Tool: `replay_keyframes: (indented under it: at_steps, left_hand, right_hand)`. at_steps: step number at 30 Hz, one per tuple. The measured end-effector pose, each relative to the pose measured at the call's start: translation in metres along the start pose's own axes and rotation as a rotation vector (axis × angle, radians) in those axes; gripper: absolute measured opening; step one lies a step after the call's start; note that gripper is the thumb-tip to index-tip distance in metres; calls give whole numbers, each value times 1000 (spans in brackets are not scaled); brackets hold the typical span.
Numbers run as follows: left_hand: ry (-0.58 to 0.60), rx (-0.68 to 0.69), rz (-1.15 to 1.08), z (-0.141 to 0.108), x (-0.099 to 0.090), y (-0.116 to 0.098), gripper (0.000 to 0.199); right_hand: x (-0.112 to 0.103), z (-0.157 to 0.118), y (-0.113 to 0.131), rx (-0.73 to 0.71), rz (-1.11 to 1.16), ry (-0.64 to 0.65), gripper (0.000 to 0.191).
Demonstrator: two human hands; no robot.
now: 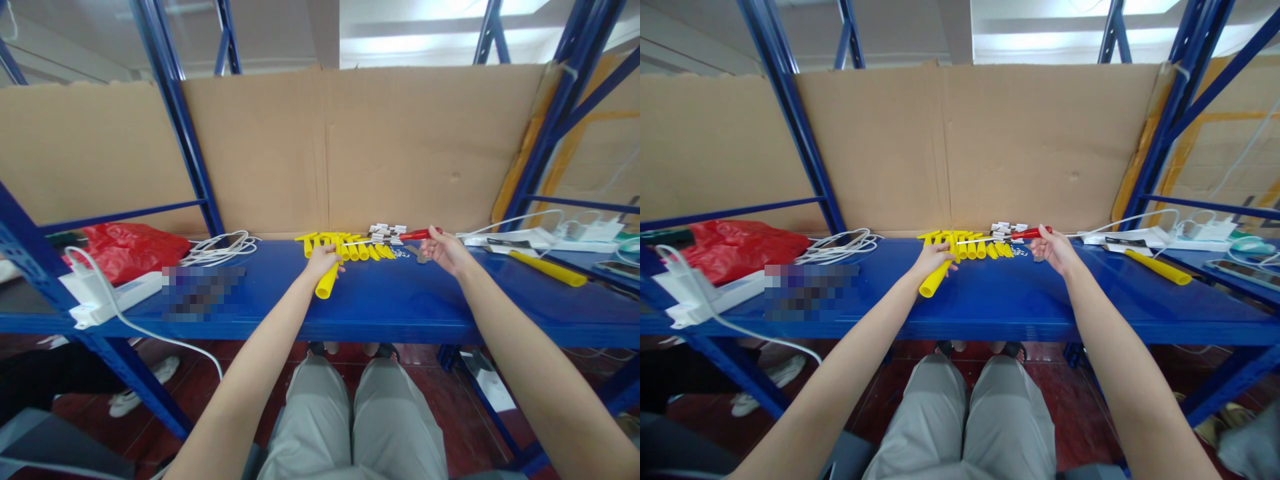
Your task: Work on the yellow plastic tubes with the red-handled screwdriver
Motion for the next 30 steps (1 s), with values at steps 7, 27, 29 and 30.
replay_keyframes:
  at_steps: [7, 27, 29, 30]
  left_hand:
    - [-22, 4, 17, -1, 0, 0, 50]
    - [-27, 2, 7, 1, -1, 1, 47]
    - [-22, 3, 12, 2, -1, 1, 47]
    - [-19, 4, 15, 2, -2, 2, 47]
  right_hand:
    - [3, 1, -3, 58, -144, -113, 37]
    - [4, -2, 1, -4, -9, -43, 26]
    - [4, -3, 3, -3, 17, -12, 22]
    - [4, -3, 4, -9, 29, -3, 19]
Point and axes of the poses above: each hand's wrist, its own z-axis towards the middle knuckle, its own x-axis out of the palm, y = z × x, the point moved 1 cm from there along z, towards the middle knuckle, and after that the axes turned 4 degrees about -x, right-handed, at the moved point
